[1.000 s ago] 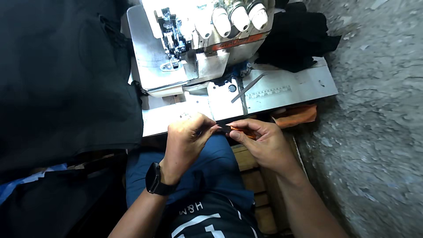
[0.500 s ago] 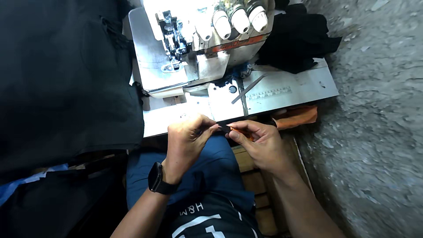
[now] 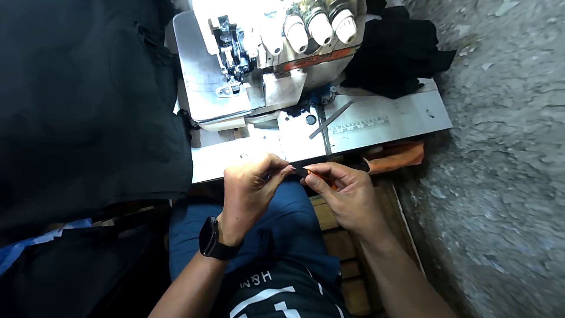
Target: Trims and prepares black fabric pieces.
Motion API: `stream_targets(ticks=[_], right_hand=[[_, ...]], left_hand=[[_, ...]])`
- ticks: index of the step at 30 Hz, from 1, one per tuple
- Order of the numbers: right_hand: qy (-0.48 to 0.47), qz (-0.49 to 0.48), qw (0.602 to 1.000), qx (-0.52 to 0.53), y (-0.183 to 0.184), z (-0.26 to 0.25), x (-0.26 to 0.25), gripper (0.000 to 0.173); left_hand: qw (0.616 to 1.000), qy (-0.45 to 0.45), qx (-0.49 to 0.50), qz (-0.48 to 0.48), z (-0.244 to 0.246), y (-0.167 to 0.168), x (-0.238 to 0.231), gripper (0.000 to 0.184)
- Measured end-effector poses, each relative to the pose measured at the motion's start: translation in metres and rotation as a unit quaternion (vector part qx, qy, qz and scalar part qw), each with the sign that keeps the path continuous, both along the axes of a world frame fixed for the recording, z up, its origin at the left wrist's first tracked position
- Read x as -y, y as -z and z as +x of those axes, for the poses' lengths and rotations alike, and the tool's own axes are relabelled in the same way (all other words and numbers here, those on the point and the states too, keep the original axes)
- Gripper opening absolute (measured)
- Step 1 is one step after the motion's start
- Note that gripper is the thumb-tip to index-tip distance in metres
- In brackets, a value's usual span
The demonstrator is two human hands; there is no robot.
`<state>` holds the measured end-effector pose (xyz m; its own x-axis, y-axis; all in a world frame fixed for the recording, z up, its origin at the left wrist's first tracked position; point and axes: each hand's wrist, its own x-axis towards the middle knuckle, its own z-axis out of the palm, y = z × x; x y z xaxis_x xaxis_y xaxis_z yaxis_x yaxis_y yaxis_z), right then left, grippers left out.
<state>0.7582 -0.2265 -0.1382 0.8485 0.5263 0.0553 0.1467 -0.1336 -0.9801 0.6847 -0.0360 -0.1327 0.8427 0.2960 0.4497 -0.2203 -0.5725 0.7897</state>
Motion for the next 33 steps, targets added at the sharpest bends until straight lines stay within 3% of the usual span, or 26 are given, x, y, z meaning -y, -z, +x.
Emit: stream_targets(ticks=[23,28,33], right_hand=[[0.029,0.004,0.999,0.016,0.005,-0.004,-0.004,0.013],[0.046,0.067,0.995,-0.053,0.008,0.004,-0.002,0.011],[-0.012,0.026,0.999,-0.037,-0.008,0.010,0.008,0.014]], left_hand=[[0.999,-0.009,0.008,-0.037,0.002,0.007,0.005,0.008],[0.999,-0.003,0.012,-0.033,0.003,0.005,0.007,0.009],[1.000,0.013,0.025,-0.012,0.002,-0.001,0.004,0.009]])
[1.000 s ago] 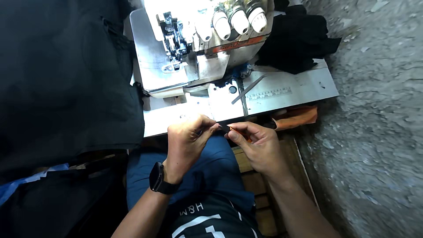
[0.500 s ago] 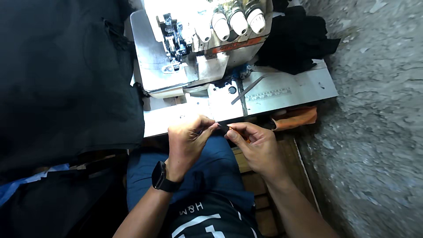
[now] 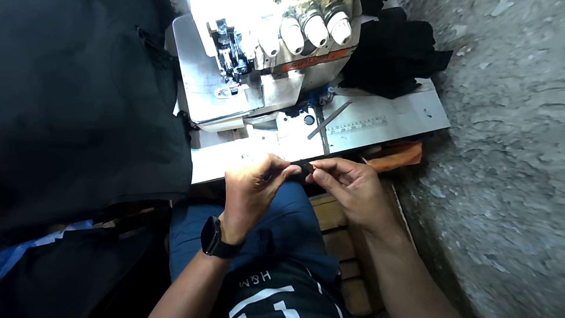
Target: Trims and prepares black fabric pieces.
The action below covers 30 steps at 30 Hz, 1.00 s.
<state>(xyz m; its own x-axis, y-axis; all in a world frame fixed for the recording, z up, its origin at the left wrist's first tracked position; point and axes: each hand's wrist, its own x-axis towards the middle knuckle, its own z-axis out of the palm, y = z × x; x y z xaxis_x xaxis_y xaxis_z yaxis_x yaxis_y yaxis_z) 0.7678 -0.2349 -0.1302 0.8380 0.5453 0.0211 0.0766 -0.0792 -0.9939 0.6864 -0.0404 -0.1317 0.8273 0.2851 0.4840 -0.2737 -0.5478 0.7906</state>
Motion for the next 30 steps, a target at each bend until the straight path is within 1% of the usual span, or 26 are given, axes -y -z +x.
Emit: stream_targets(ticks=[5,16,25,30], right_hand=[[-0.022,-0.015,1.000,0.017,-0.0043,0.0016,0.0002,0.016],[-0.034,-0.048,0.998,0.039,-0.0081,0.0070,0.0033,0.017],[-0.036,-0.032,0.998,0.033,-0.0062,0.0054,0.0028,0.016],[-0.029,-0.043,0.998,0.032,-0.0070,0.0029,0.0024,0.014]], left_hand=[[1.000,0.005,0.017,0.006,0.0008,-0.0002,-0.0017,0.008],[0.999,-0.002,0.012,0.043,-0.0015,0.0006,-0.0024,0.005],[0.999,-0.007,0.010,0.050,-0.0019,0.0025,-0.0028,0.004],[0.998,-0.017,0.015,0.050,-0.0020,0.0033,-0.0011,0.003]])
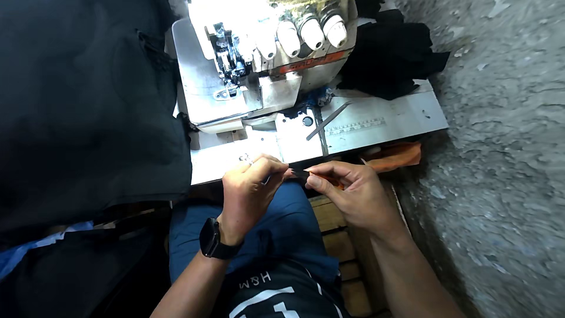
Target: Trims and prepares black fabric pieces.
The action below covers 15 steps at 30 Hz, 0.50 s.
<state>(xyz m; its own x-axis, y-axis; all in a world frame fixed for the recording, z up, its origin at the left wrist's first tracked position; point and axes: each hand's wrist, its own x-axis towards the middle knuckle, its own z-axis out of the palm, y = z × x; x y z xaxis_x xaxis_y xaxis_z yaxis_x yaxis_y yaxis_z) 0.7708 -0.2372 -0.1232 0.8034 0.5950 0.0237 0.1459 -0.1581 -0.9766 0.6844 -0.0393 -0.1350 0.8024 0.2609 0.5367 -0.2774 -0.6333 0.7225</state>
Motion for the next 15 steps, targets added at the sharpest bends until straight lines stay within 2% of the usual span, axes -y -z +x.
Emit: stream_targets(ticks=[3,5,7,9,12,15], right_hand=[[0.021,0.012,1.000,0.004,0.007,-0.002,-0.003,0.012],[0.065,0.079,0.994,-0.047,0.021,-0.003,-0.005,0.009],[0.139,0.189,0.958,-0.167,0.033,-0.007,-0.011,0.016],[0.187,0.265,0.916,-0.238,0.039,-0.012,-0.019,0.029],[0.191,0.316,0.899,-0.236,0.049,-0.027,-0.036,0.045],[0.184,0.330,0.902,-0.209,0.050,-0.025,-0.052,0.052]], left_hand=[[1.000,0.001,0.008,-0.020,0.002,0.006,0.002,0.006],[0.998,0.008,-0.011,-0.062,0.004,0.011,0.004,0.009],[0.991,0.000,-0.075,-0.112,0.003,0.014,0.007,0.011],[0.978,0.026,-0.143,-0.151,0.004,0.015,0.013,0.014],[0.952,0.133,-0.217,-0.171,0.013,0.012,0.027,0.027],[0.947,0.132,-0.233,-0.177,0.028,0.010,0.039,0.020]])
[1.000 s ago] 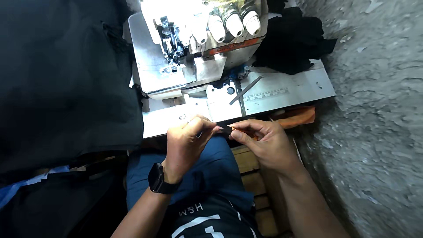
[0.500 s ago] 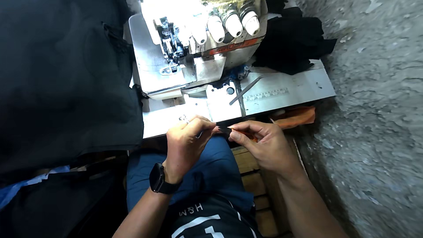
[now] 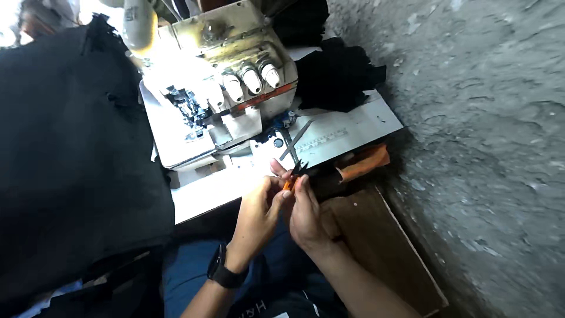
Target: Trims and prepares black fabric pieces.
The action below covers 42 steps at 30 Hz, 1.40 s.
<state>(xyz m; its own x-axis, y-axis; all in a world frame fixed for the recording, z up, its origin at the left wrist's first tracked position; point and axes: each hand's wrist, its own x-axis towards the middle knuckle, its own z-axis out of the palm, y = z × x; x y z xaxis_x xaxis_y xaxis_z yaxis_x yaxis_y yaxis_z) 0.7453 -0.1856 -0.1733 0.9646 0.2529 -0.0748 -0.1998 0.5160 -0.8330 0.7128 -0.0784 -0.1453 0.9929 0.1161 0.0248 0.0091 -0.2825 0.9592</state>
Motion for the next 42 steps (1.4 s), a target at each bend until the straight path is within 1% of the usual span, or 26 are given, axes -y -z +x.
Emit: stream_targets(ticks=[2,3,4,5,6,7,9,10,11,12,13,16,20,23,25,28,29,30,31,32,33,34,36,38,39,42], right_hand=[[-0.016,-0.008,1.000,0.025,0.002,0.009,0.000,0.050],[-0.026,-0.034,0.998,0.048,0.003,0.016,0.004,0.047],[-0.027,-0.098,0.991,0.092,0.004,0.027,0.012,0.041],[-0.006,-0.190,0.972,0.139,0.004,0.042,0.021,0.037],[0.024,-0.298,0.936,0.187,0.003,0.058,0.032,0.038],[0.048,-0.398,0.887,0.229,0.001,0.077,0.042,0.037],[0.059,-0.524,0.785,0.327,-0.002,0.111,0.052,0.026],[0.053,-0.550,0.747,0.370,-0.002,0.125,0.052,0.024],[0.041,-0.566,0.720,0.398,0.001,0.135,0.051,0.028],[0.023,-0.580,0.703,0.410,0.005,0.143,0.050,0.030],[0.003,-0.587,0.700,0.407,0.011,0.149,0.051,0.029],[-0.004,-0.559,0.727,0.398,0.031,0.157,0.058,0.020],[0.035,-0.533,0.743,0.402,0.039,0.153,0.057,0.020],[0.062,-0.533,0.742,0.403,0.042,0.152,0.060,0.025],[0.068,-0.534,0.737,0.409,0.045,0.153,0.067,0.023],[0.064,-0.528,0.725,0.437,0.047,0.155,0.062,0.024],[0.065,-0.520,0.724,0.449,0.044,0.154,0.063,0.025],[0.071,-0.506,0.732,0.451,0.036,0.151,0.064,0.026],[0.077,-0.485,0.751,0.441,0.026,0.142,0.065,0.029],[0.073,-0.448,0.784,0.424,0.016,0.124,0.061,0.030],[0.041,-0.401,0.820,0.406,0.004,0.100,0.052,0.027],[-0.024,-0.357,0.854,0.378,-0.008,0.071,0.040,0.022],[-0.187,-0.293,0.885,0.310,-0.027,0.017,0.008,0.020],[-0.289,-0.230,0.895,0.251,-0.034,-0.016,-0.021,0.017],[-0.329,-0.197,0.895,0.228,-0.035,-0.024,-0.033,0.019],[-0.448,-0.132,0.875,0.129,-0.044,-0.034,-0.066,0.026]], left_hand=[[0.999,-0.019,-0.010,0.027,0.008,-0.004,0.000,0.018],[0.998,-0.035,-0.015,0.054,0.013,-0.005,-0.003,0.018],[0.994,-0.054,-0.024,0.093,0.018,-0.004,-0.009,0.018],[0.987,-0.071,-0.035,0.142,0.024,-0.002,-0.017,0.020],[0.977,-0.077,-0.054,0.191,0.031,0.001,-0.025,0.021],[0.967,-0.073,-0.072,0.235,0.037,0.002,-0.031,0.023],[0.947,-0.068,-0.075,0.306,0.049,0.005,-0.034,0.024],[0.938,-0.067,-0.076,0.332,0.055,0.006,-0.034,0.024],[0.931,-0.068,-0.078,0.349,0.062,0.008,-0.033,0.024],[0.926,-0.069,-0.084,0.362,0.067,0.010,-0.031,0.023],[0.923,-0.070,-0.089,0.367,0.072,0.012,-0.029,0.021],[0.921,-0.060,-0.122,0.366,0.081,0.011,-0.027,0.019],[0.918,-0.046,-0.118,0.375,0.090,0.009,-0.024,0.018],[0.919,-0.050,-0.116,0.374,0.105,0.007,-0.008,0.017],[0.919,-0.065,-0.114,0.371,0.107,0.005,0.005,0.022],[0.926,-0.025,-0.103,0.361,0.101,-0.003,-0.002,0.026],[0.936,-0.019,-0.074,0.344,0.094,-0.005,-0.005,0.027],[0.948,-0.035,-0.012,0.318,0.083,-0.008,-0.007,0.026],[0.956,-0.057,0.064,0.282,0.066,-0.010,-0.009,0.025],[0.959,-0.065,0.118,0.248,0.043,-0.014,-0.014,0.028],[0.965,-0.060,0.139,0.216,0.019,-0.017,-0.021,0.033],[0.970,-0.054,0.138,0.193,-0.006,-0.018,-0.029,0.039],[0.978,-0.071,0.118,0.160,-0.045,-0.015,-0.048,0.045],[0.980,-0.107,0.116,0.123,-0.075,-0.012,-0.071,0.045],[0.977,-0.126,0.123,0.118,-0.089,-0.011,-0.085,0.045],[0.958,-0.168,0.168,0.161,-0.123,-0.009,-0.128,0.047]])
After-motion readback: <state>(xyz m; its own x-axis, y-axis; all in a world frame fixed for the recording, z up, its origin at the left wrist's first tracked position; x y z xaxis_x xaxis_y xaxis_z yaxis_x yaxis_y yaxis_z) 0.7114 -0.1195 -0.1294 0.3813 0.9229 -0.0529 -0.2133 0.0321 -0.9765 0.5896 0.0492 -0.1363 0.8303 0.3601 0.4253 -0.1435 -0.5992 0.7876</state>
